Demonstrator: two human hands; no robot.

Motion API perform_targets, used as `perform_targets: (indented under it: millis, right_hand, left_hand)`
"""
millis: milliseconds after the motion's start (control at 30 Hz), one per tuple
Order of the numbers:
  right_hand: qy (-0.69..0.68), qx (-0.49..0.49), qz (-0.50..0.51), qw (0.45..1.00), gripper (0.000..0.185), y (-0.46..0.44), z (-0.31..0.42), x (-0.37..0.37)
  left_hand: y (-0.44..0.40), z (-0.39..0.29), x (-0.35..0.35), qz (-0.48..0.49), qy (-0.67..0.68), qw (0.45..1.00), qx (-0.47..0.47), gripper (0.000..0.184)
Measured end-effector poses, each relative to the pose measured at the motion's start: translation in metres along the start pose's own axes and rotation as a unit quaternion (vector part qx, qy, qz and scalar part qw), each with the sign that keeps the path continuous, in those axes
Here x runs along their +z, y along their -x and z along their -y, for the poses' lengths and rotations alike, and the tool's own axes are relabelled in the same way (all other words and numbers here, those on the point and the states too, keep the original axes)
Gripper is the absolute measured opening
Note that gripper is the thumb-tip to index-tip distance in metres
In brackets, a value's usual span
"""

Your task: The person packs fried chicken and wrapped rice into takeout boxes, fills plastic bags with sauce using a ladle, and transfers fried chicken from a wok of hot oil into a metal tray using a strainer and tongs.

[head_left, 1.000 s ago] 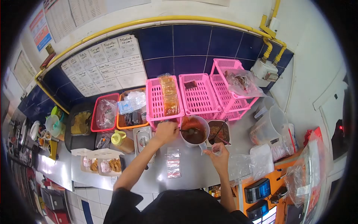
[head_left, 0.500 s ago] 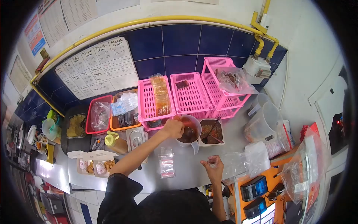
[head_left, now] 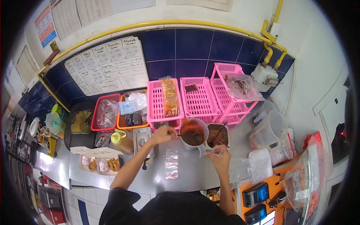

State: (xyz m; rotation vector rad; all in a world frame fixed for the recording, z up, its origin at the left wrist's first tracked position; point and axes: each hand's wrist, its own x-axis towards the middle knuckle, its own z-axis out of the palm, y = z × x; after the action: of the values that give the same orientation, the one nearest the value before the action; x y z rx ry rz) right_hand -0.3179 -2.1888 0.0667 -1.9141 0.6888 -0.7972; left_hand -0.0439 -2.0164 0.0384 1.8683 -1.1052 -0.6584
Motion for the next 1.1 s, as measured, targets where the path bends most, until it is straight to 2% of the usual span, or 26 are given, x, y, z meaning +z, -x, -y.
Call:
perform_targets:
  millis: [33, 133, 267, 467, 600, 767, 1100]
  right_hand:
    - [0.002, -0.006, -0.005, 1.000, 0.046, -0.006, 0.000, 0.002]
    - [0.019, -0.034, -0.009, 0.999, 0.050, -0.023, -0.003, 0.007]
    - [0.074, -0.060, 0.005, 0.995, 0.055, -0.041, 0.011, 0.014]
    - [0.091, -0.056, 0.049, 0.993, 0.056, -0.063, 0.010, 0.030]
    - [0.086, -0.059, 0.066, 0.992, 0.057, -0.071, 0.002, 0.041]
    - [0.050, -0.056, 0.108, 0.991, 0.048, -0.079, 0.003, 0.048]
    - [0.088, -0.044, 0.152, 0.983, 0.054, -0.095, 0.001, 0.064]
  left_hand:
    - [0.005, 0.002, -0.001, -0.003, -0.001, 1.000, 0.002, 0.018]
    - [0.022, 0.001, 0.002, -0.046, 0.131, 0.990, -0.026, 0.014]
    - [0.034, 0.002, 0.015, -0.123, 0.154, 0.980, -0.031, 0.012]
    - [0.038, 0.006, 0.024, -0.152, 0.212, 0.964, -0.039, 0.012]
    - [0.045, -0.014, 0.011, -0.160, 0.198, 0.966, -0.048, 0.012]
    - [0.048, -0.041, -0.011, -0.159, 0.147, 0.976, -0.032, 0.014]
    - [0.045, -0.025, -0.016, -0.169, 0.147, 0.975, -0.005, 0.014]
